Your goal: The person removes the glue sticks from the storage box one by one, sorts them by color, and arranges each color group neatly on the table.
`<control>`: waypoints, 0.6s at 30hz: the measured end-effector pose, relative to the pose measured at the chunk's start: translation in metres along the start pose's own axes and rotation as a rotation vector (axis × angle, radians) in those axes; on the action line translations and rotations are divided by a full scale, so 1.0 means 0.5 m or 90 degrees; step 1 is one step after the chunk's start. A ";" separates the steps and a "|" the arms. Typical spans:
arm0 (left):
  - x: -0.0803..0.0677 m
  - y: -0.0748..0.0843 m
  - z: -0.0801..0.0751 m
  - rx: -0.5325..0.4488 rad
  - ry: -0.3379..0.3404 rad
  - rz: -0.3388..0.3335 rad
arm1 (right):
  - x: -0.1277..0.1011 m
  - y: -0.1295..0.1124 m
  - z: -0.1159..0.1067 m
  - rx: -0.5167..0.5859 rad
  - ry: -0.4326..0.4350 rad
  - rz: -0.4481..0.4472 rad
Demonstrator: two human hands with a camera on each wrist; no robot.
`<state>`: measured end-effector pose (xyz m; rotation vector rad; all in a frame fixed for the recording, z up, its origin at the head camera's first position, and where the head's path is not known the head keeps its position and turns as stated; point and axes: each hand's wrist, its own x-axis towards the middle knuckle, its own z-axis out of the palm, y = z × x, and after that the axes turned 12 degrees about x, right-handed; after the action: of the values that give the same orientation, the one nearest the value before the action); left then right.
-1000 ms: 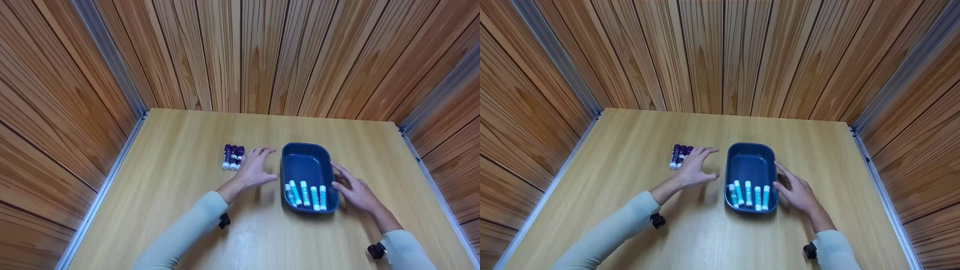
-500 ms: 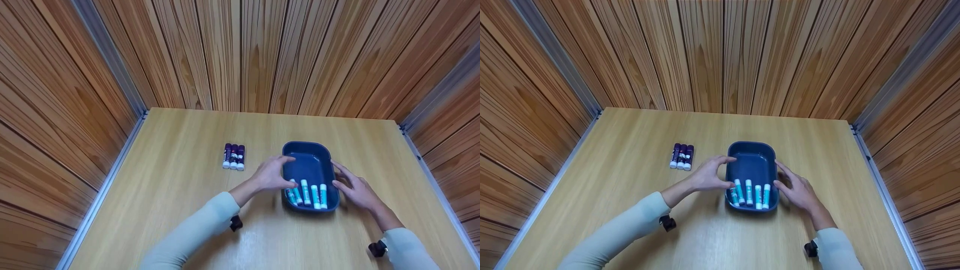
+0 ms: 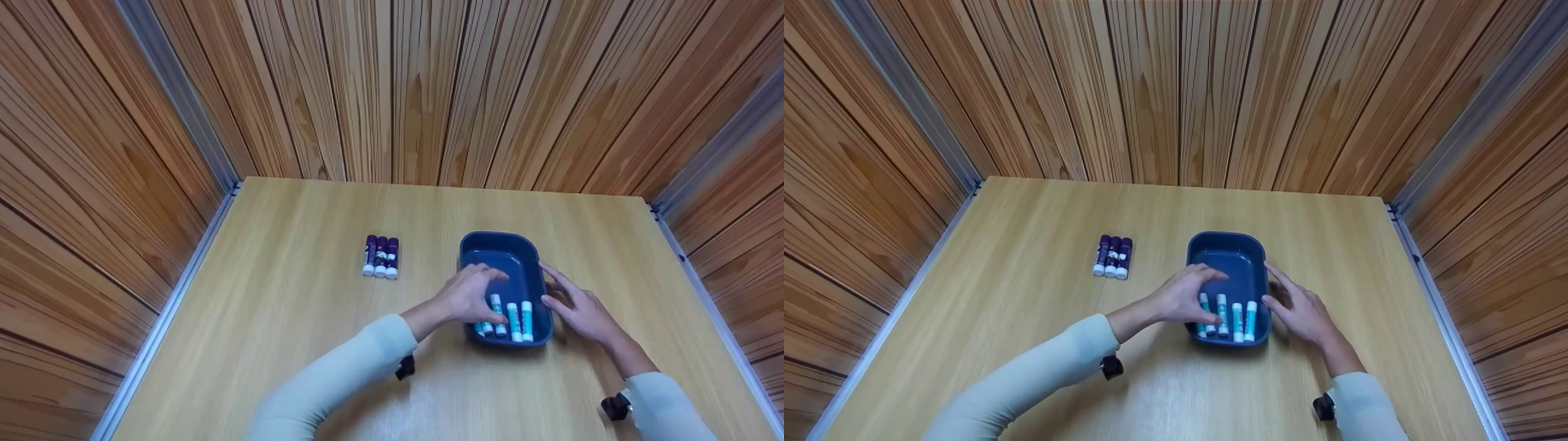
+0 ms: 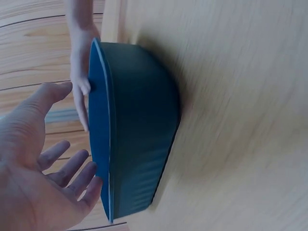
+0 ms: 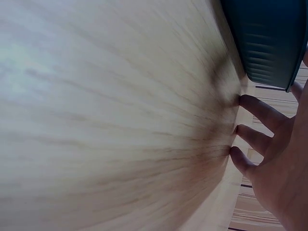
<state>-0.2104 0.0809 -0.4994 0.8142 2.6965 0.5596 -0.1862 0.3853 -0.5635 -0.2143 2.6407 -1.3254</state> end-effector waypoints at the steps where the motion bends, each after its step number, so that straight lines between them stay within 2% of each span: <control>1: 0.003 0.003 0.003 0.005 -0.003 0.003 | 0.000 0.000 0.000 -0.001 0.000 -0.001; 10: 0.020 0.026 0.031 0.049 -0.035 0.006 | -0.005 0.007 0.000 -0.006 0.002 -0.002; 18: 0.030 0.036 0.057 0.075 -0.034 0.001 | -0.004 0.007 -0.002 -0.009 -0.001 -0.004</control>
<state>-0.2036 0.1114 -0.5191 0.8476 2.7009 0.3774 -0.1848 0.3886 -0.5657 -0.2259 2.6502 -1.3087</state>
